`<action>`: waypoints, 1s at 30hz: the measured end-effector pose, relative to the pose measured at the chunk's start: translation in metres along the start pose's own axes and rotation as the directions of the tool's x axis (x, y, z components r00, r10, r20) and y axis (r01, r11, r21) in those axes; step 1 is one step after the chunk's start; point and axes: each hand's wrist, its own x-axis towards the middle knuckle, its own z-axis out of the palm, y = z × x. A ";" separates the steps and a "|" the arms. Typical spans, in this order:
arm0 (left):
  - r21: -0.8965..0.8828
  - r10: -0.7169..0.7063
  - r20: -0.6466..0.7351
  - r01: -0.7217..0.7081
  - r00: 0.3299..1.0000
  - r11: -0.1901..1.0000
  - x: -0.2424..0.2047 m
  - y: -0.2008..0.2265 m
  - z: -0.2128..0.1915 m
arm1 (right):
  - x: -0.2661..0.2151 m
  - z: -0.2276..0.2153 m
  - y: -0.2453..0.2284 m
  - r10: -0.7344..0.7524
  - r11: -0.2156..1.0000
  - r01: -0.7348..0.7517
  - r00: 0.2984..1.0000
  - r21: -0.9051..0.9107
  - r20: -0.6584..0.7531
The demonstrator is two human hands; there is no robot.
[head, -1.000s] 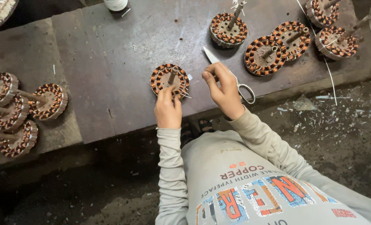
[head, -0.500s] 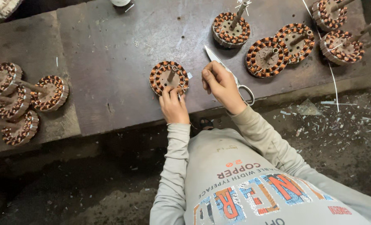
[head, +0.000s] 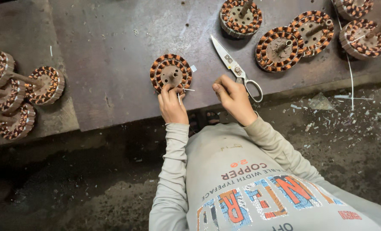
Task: The person inserts white plastic spacers into the slots of a copper-wound stator, then uses shears to cut a white tie and wraps it around the stator to secure the windings. The person also uses a blue pen to mark the stator.
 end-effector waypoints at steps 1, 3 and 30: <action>0.002 -0.002 0.003 0.002 1.000 1.000 0.000 0.000 0.001 | -0.003 0.000 0.000 -0.001 1.000 0.001 1.000 -0.012 0.009; 0.005 -0.006 0.008 0.006 1.000 1.000 -0.001 0.000 -0.001 | -0.010 0.002 -0.003 -0.004 0.999 0.005 1.000 -0.037 0.025; -0.258 0.079 -0.199 -0.130 0.977 0.957 -0.005 0.050 -0.049 | -0.006 0.022 -0.023 -0.308 0.945 0.292 0.946 -0.148 -0.097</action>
